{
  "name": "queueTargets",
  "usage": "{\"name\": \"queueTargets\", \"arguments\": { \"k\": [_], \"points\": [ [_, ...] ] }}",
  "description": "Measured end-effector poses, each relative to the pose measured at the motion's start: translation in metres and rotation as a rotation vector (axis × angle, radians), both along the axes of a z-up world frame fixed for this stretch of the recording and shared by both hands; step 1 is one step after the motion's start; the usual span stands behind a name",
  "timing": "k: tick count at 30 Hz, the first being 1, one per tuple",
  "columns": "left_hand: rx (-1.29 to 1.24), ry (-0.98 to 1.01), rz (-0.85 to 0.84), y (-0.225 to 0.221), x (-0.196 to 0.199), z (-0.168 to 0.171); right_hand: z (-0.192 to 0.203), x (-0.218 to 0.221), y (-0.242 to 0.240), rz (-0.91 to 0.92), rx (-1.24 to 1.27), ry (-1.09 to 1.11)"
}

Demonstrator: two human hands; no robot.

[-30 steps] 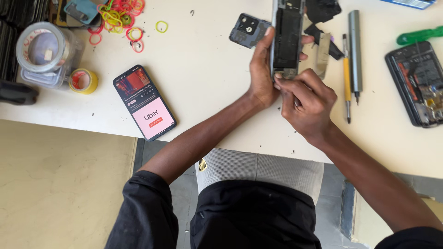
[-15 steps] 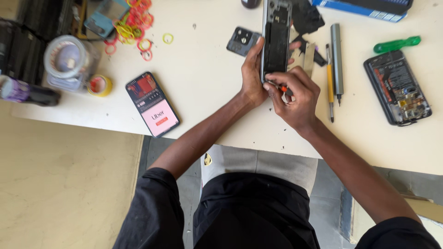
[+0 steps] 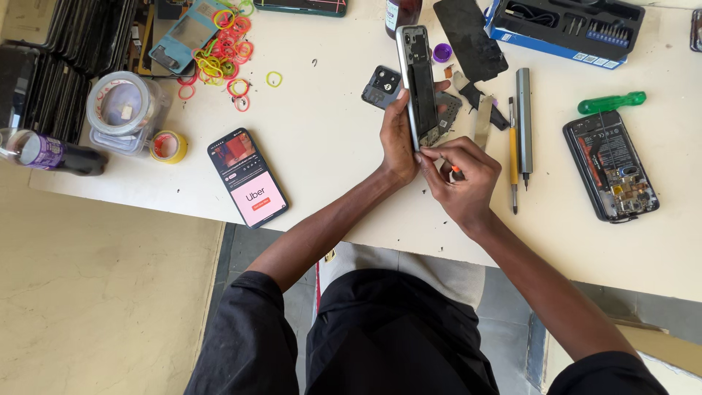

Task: The person uses a screwdriver to disassemble a mobile phone on a workbench and manipulates various internal components.

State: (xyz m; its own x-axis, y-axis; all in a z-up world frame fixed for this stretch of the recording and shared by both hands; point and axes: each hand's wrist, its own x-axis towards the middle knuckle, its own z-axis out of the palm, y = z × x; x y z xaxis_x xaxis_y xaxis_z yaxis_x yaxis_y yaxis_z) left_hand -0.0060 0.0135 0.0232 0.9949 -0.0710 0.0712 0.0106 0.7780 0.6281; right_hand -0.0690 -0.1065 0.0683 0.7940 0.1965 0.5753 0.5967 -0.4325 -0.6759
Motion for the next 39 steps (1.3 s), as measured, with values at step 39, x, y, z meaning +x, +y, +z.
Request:
{"name": "queueTargets", "arguments": {
  "k": [39],
  "points": [
    [-0.152, -0.076, -0.264, -0.009, 0.010, -0.010, -0.012, 0.015, -0.001, 0.118, -0.127, 0.003]
  ]
}}
